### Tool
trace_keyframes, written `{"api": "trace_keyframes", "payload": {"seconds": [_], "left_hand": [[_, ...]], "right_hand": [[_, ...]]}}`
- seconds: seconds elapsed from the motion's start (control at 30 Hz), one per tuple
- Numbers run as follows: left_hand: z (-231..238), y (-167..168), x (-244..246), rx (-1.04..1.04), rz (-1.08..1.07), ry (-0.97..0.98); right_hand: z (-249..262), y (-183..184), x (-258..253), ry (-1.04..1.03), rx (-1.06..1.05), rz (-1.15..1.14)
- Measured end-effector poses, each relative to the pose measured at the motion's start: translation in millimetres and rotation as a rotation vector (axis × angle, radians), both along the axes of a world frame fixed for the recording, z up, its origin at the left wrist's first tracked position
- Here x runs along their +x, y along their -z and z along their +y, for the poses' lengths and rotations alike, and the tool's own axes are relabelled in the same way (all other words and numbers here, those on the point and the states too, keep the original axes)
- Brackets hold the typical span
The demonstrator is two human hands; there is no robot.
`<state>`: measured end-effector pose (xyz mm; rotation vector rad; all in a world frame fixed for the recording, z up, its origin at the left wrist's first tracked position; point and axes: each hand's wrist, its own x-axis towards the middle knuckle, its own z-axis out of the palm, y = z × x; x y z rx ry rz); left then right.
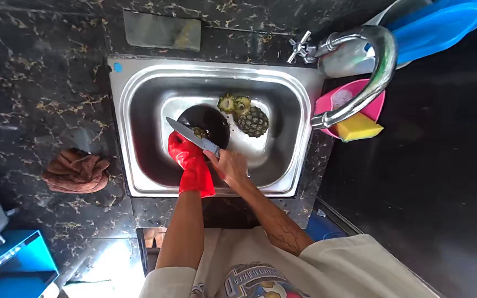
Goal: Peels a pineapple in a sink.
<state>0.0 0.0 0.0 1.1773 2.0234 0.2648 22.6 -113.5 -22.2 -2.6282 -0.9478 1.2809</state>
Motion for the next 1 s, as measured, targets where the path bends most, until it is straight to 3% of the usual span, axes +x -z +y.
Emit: {"api": "trace_keyframes", "payload": {"seconds": [0.13, 0.23, 0.3, 0.4, 0.6, 0.7, 0.87, 1.0], "left_hand": [[6.7, 9.5, 4.7, -0.030, 0.024, 0.002], [-1.6, 52.2, -23.0, 0.076, 0.067, 0.038], [2.2, 71.5, -29.2, 0.152, 0.051, 0.040], [-1.6, 69.7, -30.1, 0.124, -0.003, -0.004], [-7.5, 72.5, -34.0, 0.198, 0.053, 0.070], [-3.6, 74.2, -31.5, 0.159, 0.065, 0.013], [-2.1, 67.7, -28.3, 0.148, 0.048, 0.003], [-1.6, 67.9, -28.1, 0.146, 0.040, 0.001]], "right_hand": [[25.8, -3.2, 10.0, 0.089, 0.017, 0.106], [39.8, 3.0, 29.5, 0.124, -0.110, 0.274], [18.8, 13.4, 32.0, 0.185, -0.061, 0.309], [3.0, 5.5, 35.2, 0.219, -0.108, 0.355], [1.2, -6.5, 29.6, 0.076, -0.096, 0.239], [-0.4, -4.8, 28.0, 0.057, -0.059, 0.208], [29.4, -10.4, 29.4, 0.071, 0.023, 0.215], [8.2, -2.7, 33.6, 0.067, -0.038, 0.225]]}}
